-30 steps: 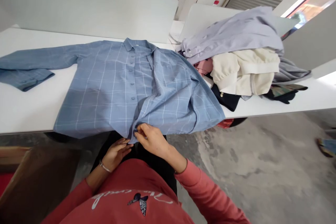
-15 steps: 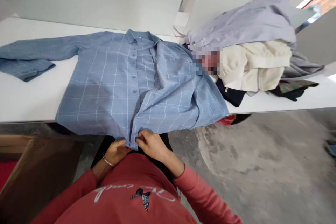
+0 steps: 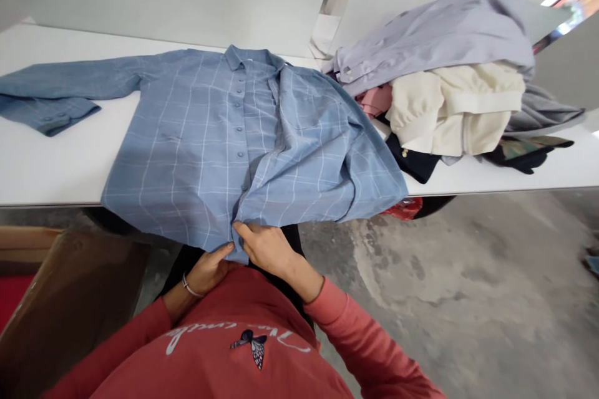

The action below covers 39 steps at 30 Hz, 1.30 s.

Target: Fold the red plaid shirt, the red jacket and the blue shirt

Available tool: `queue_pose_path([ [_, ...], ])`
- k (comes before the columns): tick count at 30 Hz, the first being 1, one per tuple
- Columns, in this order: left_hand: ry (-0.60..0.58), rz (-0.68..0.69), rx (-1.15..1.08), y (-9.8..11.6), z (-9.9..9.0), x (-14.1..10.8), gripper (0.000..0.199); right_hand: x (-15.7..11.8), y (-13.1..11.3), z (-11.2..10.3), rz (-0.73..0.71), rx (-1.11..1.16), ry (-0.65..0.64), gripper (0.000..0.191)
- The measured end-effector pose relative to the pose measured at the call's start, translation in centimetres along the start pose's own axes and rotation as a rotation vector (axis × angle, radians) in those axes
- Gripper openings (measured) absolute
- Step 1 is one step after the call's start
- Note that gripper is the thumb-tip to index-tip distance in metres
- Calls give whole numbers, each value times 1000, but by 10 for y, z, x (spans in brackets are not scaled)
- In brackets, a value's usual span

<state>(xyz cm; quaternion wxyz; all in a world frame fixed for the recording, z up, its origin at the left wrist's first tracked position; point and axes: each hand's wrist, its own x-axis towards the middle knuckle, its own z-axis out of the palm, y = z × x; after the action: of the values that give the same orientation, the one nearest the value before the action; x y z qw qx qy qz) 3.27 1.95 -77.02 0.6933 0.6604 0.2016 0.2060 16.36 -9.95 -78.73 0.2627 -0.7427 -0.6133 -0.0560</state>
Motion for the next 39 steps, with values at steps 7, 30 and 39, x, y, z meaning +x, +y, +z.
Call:
queue_pose_path([
  [7, 137, 21, -22, 5, 15, -5, 50, 1, -6, -16, 26, -63, -96, 46],
  [30, 13, 409, 475, -6, 9, 8, 40, -6, 11, -30, -264, 54, 51, 47],
  [39, 147, 283, 728, 6, 11, 2, 36, 26, 66, -133, -310, -211, 223, 54],
])
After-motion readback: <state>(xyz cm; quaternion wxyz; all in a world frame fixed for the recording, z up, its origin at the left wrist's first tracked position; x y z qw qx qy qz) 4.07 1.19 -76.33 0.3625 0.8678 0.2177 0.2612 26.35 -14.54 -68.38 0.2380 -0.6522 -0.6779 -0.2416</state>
